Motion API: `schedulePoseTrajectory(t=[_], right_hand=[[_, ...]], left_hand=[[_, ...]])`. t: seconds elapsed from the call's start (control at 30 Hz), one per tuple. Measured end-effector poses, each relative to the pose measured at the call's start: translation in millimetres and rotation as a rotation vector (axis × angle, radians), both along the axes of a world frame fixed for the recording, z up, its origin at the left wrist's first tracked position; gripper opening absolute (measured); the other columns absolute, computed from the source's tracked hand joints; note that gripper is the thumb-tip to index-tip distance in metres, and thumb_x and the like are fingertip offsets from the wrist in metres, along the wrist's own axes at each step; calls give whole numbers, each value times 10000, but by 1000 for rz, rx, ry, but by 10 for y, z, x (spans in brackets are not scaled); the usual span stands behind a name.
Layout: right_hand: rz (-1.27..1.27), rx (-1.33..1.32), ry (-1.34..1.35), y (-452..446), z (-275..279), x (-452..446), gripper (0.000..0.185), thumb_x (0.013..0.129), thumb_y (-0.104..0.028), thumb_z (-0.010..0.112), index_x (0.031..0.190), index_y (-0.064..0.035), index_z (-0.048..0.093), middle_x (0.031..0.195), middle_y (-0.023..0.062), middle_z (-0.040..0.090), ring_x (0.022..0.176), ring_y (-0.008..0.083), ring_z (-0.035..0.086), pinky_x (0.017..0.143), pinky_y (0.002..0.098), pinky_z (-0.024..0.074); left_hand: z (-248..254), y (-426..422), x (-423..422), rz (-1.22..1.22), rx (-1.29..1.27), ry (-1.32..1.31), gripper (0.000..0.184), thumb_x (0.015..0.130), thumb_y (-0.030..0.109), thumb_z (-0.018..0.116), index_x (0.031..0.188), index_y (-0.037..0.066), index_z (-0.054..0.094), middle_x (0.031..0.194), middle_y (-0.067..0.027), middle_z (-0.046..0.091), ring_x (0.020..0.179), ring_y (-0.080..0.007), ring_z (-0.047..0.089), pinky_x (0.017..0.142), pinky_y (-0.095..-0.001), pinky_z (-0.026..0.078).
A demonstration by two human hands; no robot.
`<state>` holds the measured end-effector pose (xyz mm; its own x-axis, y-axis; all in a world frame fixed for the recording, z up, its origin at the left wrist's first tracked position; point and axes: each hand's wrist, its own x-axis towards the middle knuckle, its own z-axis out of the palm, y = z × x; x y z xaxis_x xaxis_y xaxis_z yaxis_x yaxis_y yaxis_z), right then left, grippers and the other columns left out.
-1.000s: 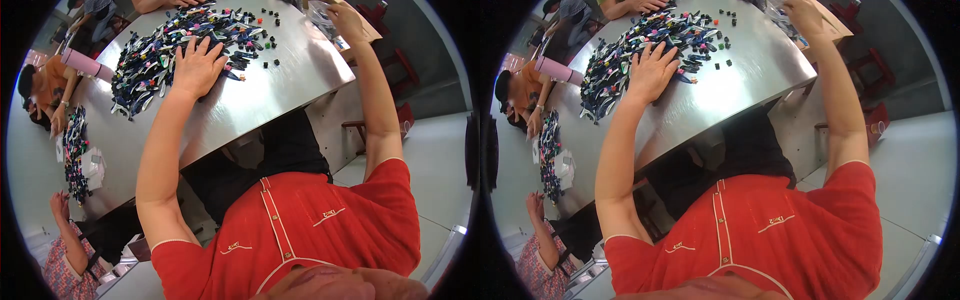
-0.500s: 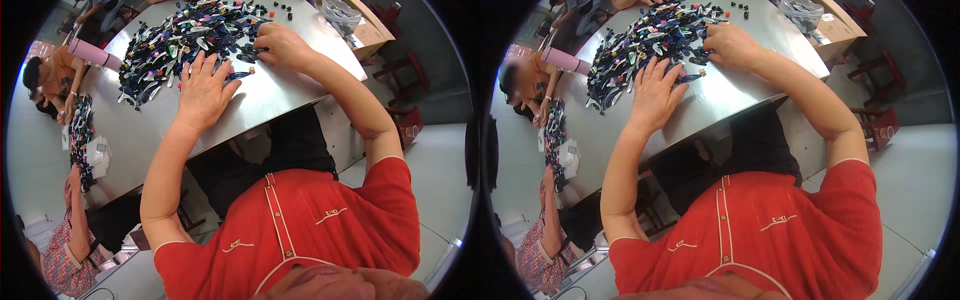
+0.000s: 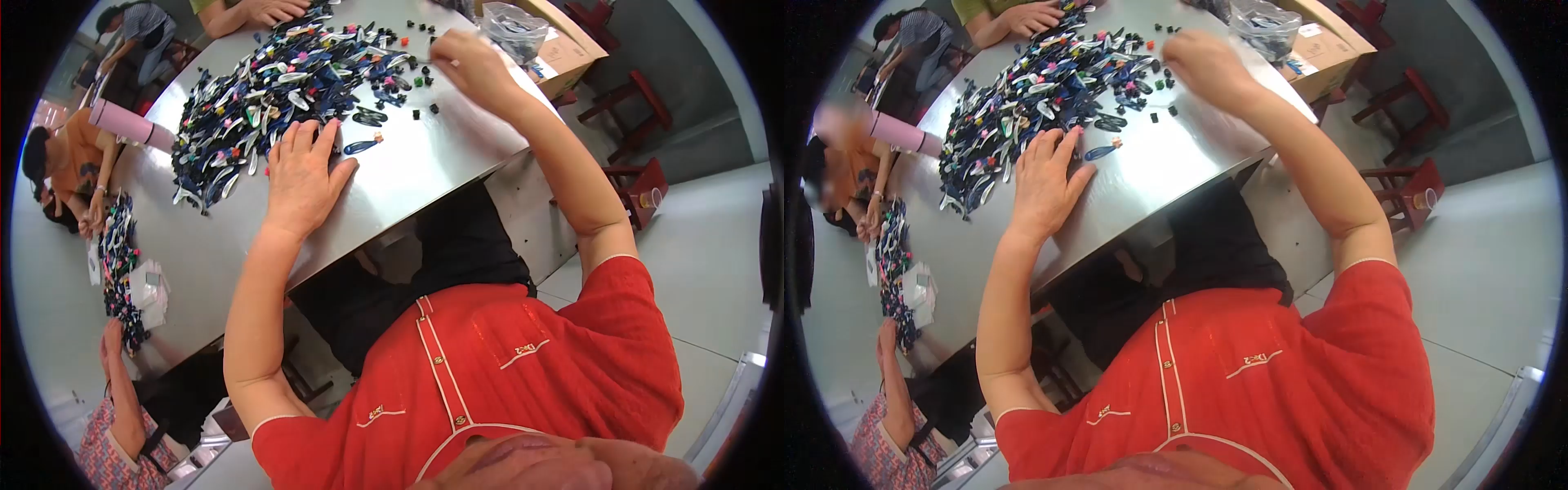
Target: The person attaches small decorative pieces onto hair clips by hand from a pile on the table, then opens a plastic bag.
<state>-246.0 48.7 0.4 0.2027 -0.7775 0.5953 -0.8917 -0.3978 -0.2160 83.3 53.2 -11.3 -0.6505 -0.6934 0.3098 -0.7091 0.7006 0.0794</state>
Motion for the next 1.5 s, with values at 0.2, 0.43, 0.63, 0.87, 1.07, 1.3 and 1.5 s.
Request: schedulePoseTrajectory(t=[0.2, 0.43, 0.63, 0.87, 1.07, 1.3, 1.5], right_hand=[[-530, -112, -8, -152, 277, -831, 158, 847, -156, 672, 946, -47, 727, 953, 166, 674, 971, 369, 635, 879, 446, 501], [143, 168, -215, -99, -15, -115, 139, 906, -124, 697, 1013, -37, 711, 986, 99, 673, 899, 264, 667, 791, 342, 525], [205, 184, 115, -47, -86, 765, 155, 840, -154, 726, 966, -66, 742, 950, 92, 622, 980, 289, 608, 872, 405, 494], [225, 208, 147, 15, -71, 759, 142, 833, -165, 731, 946, -81, 752, 961, 81, 610, 1009, 271, 583, 889, 396, 482], [284, 85, 63, 65, -215, 587, 86, 808, -126, 754, 886, -91, 747, 916, 53, 643, 953, 269, 611, 888, 392, 485], [68, -201, -3, 117, 60, 8, 133, 814, -63, 749, 942, -93, 736, 899, 74, 690, 896, 275, 639, 816, 386, 510], [-467, -44, 264, -155, 172, -1271, 178, 869, -166, 730, 1027, -86, 752, 950, 104, 716, 870, 299, 676, 783, 374, 531]], left_hand=[[39, -48, -99, 50, -33, 56, 453, 944, 331, 626, 1340, 114, 596, 1358, -152, 534, 1311, -366, 463, 1086, -489, 350], [-127, -117, 51, 91, -47, 176, 311, 916, 224, 644, 1205, 113, 675, 1280, -137, 572, 1226, -322, 528, 1003, -481, 411], [-9, -85, 15, 116, -56, 327, 288, 830, 181, 717, 1106, 101, 697, 1199, -119, 605, 1131, -317, 561, 948, -466, 428], [-69, -41, -12, -41, -86, 281, 252, 796, 180, 731, 1024, 87, 680, 1124, -90, 617, 1082, -301, 579, 919, -435, 443], [-60, -32, 23, 156, -158, 300, 339, 781, 261, 773, 1037, 60, 675, 1088, -109, 610, 1020, -329, 577, 860, -443, 476], [-149, -90, -17, 120, -133, 263, 287, 834, 245, 754, 1022, 44, 672, 1100, -132, 589, 998, -341, 566, 873, -439, 477], [-62, -160, -68, -97, -6, 380, 298, 855, 254, 745, 1048, 39, 671, 1127, -146, 598, 1056, -349, 575, 906, -435, 480]])
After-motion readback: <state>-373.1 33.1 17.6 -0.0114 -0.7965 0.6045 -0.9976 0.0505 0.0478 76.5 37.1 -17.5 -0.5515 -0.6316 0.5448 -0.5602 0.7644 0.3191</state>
